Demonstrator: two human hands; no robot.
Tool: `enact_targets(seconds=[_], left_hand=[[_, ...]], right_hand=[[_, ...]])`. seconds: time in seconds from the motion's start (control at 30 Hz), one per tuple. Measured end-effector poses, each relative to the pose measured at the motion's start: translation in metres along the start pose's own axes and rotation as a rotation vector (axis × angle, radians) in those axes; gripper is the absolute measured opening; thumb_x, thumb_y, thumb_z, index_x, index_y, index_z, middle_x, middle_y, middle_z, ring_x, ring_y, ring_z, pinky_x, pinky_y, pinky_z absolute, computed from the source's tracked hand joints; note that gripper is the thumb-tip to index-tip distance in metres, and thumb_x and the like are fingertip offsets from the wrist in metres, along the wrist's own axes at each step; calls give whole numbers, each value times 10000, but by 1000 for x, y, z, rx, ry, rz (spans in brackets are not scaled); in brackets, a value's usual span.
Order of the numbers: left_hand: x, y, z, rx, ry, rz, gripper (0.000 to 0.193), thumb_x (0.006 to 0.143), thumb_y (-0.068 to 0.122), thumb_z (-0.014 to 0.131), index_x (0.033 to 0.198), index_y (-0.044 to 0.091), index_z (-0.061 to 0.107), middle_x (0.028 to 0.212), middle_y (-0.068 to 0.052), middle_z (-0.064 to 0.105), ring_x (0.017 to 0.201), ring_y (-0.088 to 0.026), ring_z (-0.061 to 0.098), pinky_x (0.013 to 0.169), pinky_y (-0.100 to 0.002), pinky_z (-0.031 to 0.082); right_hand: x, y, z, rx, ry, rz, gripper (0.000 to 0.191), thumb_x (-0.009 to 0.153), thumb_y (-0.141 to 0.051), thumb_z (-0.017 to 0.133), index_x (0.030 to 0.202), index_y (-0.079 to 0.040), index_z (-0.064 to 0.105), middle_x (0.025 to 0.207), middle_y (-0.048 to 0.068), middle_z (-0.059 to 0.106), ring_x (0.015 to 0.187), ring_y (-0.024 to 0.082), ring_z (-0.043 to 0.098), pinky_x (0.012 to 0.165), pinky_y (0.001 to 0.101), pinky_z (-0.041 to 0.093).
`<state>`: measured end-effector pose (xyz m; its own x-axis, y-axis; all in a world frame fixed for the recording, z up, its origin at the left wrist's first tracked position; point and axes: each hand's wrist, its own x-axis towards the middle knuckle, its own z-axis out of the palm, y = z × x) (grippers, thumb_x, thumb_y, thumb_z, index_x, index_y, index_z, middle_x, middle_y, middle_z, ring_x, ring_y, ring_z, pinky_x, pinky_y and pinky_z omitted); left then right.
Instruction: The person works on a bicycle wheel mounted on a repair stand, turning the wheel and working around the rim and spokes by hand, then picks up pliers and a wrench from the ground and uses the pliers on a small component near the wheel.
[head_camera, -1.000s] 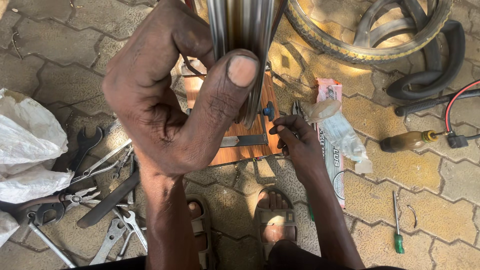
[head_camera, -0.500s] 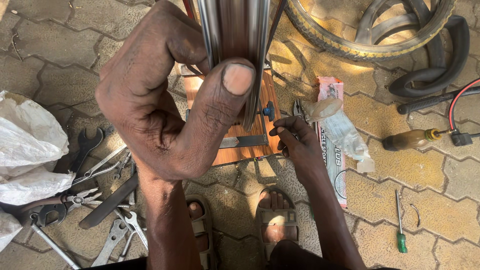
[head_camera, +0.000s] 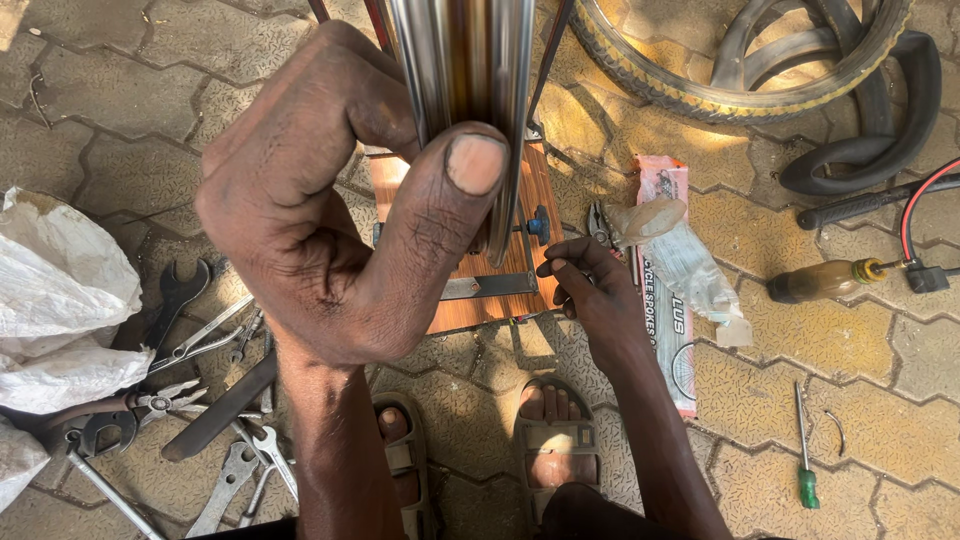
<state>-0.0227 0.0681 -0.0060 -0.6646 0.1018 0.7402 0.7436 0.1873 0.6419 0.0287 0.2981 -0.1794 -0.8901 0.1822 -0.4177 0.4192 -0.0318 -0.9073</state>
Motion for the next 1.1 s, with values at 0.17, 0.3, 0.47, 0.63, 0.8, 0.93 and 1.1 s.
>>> enact_targets(seconds=[0.17, 0.3, 0.47, 0.63, 0.8, 0.93, 1.1], left_hand=[[8, 1, 3, -7, -12, 15, 308, 1069, 125, 803, 861, -7, 619, 773, -74, 600, 707, -132, 567, 619, -250, 360], [13, 4, 8, -5, -40, 12, 273, 1056, 97, 785, 850, -6, 640, 780, -76, 637, 706, -120, 613, 607, -244, 387], [23, 6, 15, -30, -71, 8, 210, 1054, 93, 753, 878, 6, 676, 778, -76, 667, 674, -115, 627, 605, -245, 432], [28, 7, 21, -28, -182, -32, 161, 1012, 86, 693, 868, 17, 713, 781, -65, 708, 638, -81, 651, 611, -253, 490], [29, -11, 32, -187, -10, -45, 176, 1047, 149, 689, 904, 49, 712, 816, -59, 715, 611, -87, 655, 561, -252, 505], [27, -17, 33, -117, 20, -32, 209, 1041, 177, 680, 870, 56, 680, 777, -55, 676, 583, -94, 614, 556, -250, 479], [28, -18, 46, -39, -66, 40, 240, 1090, 195, 681, 920, 25, 684, 782, -72, 659, 646, -113, 627, 604, -236, 474]], right_hand=[[0, -7, -6, -28, 6, 5, 129, 969, -108, 629, 1074, -80, 699, 907, -10, 733, 647, 47, 514, 566, 223, 428], [2, -11, -11, -35, 9, 16, 129, 976, -115, 629, 1068, -77, 710, 878, -17, 691, 655, 49, 533, 574, 223, 430], [8, -10, -16, -12, -8, 3, 122, 975, -108, 626, 1066, -71, 700, 873, -17, 678, 656, 58, 525, 569, 234, 417], [17, -5, -26, 8, -5, 12, 126, 973, -102, 624, 1070, -68, 696, 888, -11, 695, 656, 65, 526, 571, 237, 423], [27, -3, -33, 17, -9, 16, 133, 974, -99, 622, 1083, -62, 689, 907, 4, 716, 663, 73, 532, 575, 244, 421], [27, -5, -40, -2, -13, 12, 161, 974, -84, 618, 1126, -62, 665, 1008, 22, 696, 790, 92, 582, 667, 251, 472], [31, -5, -53, 3, -51, -78, 378, 881, 45, 563, 1244, -59, 581, 1227, 34, 648, 1104, 132, 638, 938, 307, 549]])
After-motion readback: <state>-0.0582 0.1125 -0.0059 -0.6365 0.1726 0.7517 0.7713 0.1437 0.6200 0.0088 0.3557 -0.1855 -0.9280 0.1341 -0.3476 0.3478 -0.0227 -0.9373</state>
